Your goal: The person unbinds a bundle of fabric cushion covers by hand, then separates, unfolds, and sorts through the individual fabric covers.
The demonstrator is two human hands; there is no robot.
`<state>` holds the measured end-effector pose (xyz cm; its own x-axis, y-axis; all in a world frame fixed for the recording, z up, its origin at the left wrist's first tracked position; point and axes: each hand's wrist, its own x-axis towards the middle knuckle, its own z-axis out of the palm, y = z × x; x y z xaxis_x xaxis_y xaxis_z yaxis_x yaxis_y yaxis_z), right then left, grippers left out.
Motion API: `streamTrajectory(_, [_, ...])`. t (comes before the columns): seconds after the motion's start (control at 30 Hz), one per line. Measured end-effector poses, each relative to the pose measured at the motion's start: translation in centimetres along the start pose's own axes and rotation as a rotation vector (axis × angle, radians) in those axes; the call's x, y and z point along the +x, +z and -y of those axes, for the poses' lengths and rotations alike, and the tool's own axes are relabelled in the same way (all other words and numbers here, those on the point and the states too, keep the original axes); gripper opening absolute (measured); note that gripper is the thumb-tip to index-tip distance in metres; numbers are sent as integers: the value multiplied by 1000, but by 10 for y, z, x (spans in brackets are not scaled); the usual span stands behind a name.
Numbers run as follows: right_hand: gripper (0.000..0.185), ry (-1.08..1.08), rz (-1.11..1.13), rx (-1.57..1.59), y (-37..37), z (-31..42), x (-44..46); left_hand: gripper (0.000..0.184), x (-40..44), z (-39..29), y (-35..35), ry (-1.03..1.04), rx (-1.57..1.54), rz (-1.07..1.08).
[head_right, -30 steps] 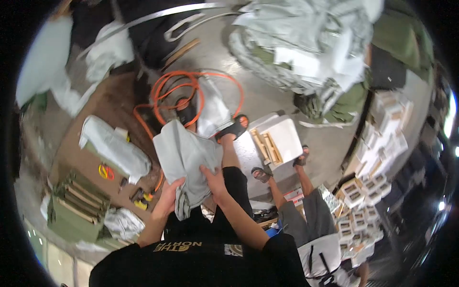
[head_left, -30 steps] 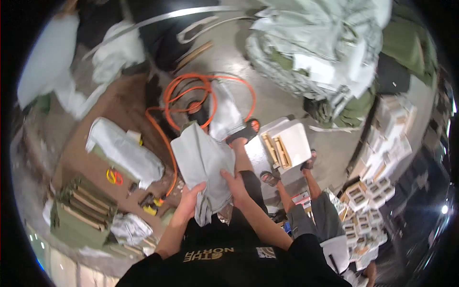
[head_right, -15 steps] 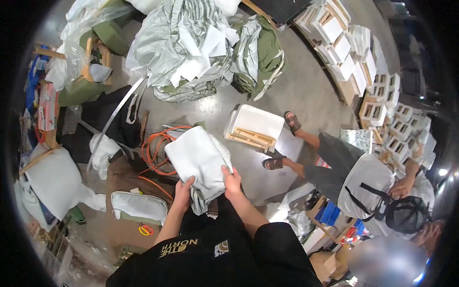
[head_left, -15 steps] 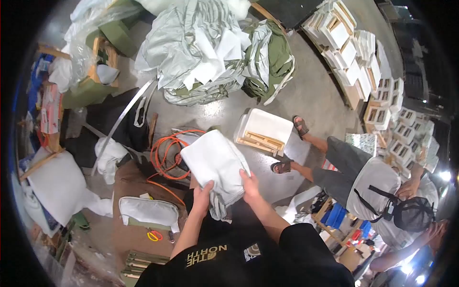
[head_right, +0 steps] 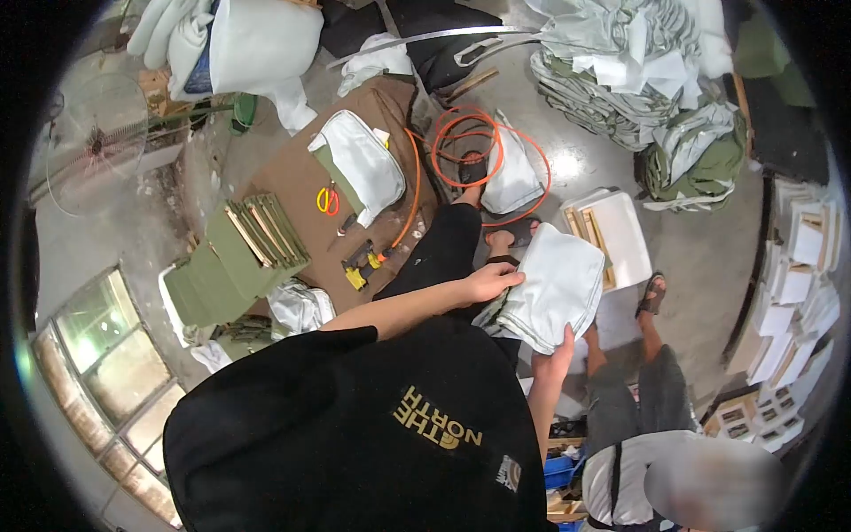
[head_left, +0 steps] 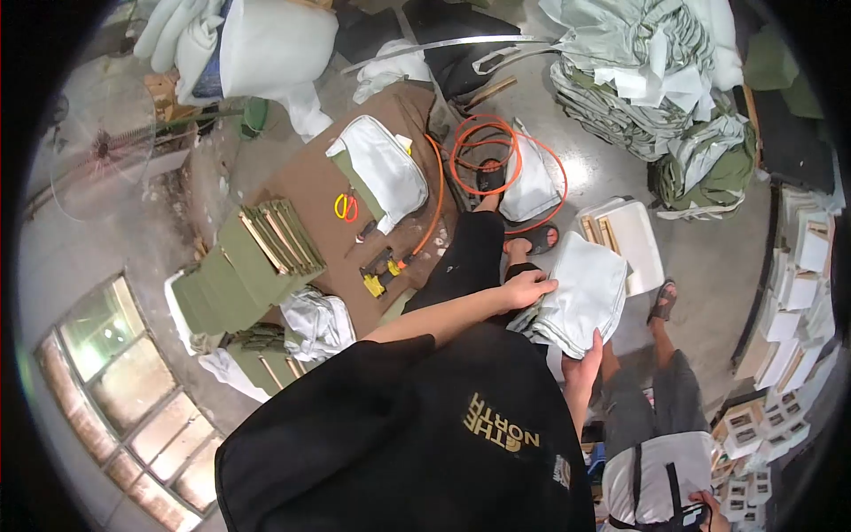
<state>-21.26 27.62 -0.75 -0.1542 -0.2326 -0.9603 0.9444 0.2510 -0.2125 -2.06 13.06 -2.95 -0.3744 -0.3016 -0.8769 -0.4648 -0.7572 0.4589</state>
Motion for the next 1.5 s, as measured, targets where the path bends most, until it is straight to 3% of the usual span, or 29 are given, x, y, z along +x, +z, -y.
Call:
streamTrajectory(0.1, [49,-32,7,-53,-10,10,5,60,-14,-3,-2,25,-44,96])
streamTrajectory(0.23, [50,-66,19,-142,7,15,11,61,2,26,-13,138,-39,-153])
streamTrajectory(0.3, [50,-93,15,-194,16,18,10,58,37,66,-37,270,45,-457])
streamTrajectory(0.33, [50,-89,7,-208,20,17,8,71,-4,24,-72,43,-20,-428])
streamTrajectory(0.37, [50,-86,-5,-218,24,16,5,78,-11,29,-97,47,37,-602])
streamTrajectory(0.4, [50,-85,-19,-222,25,18,2,75,13,65,-122,-27,194,-809])
streamTrajectory(0.43, [52,-80,-7,-213,13,18,10,78,-20,40,-156,-120,59,-717])
streamTrajectory(0.53, [51,-69,52,-153,-2,17,18,76,3,107,-252,-310,23,-945])
streamTrajectory(0.57, [50,-77,46,-106,3,15,12,76,1,105,-269,-364,-74,-937])
streamTrajectory(0.6, [52,-109,-3,-100,13,15,0,70,-38,61,-257,-372,-135,-881])
streamTrajectory(0.67, [45,-243,-19,-191,23,10,-19,65,-29,68,-257,-333,-44,-817])
streamTrajectory(0.77, [45,-299,-6,-89,4,4,-11,73,15,55,-221,-177,88,-638])
streamTrajectory(0.83, [48,-324,6,21,10,3,-18,69,20,-35,-149,-33,172,-447])
streamTrajectory(0.93, [52,-302,-11,129,19,-3,-39,76,76,-149,-71,378,539,-324])
streamTrajectory(1.0, [52,-282,-53,207,28,-2,-52,76,66,-219,-21,509,551,-219])
streamTrajectory(1.07, [51,-341,-26,261,14,-7,-41,76,20,-272,16,430,561,-149])
streamTrajectory(1.17, [50,-348,-17,339,15,-5,-51,77,35,-265,31,559,612,-159])
streamTrajectory(1.4, [50,-397,-15,367,3,1,-43,75,31,-245,32,498,754,-107])
streamTrajectory(1.5, [42,-395,-102,288,12,9,-55,72,73,-226,18,600,747,-120])
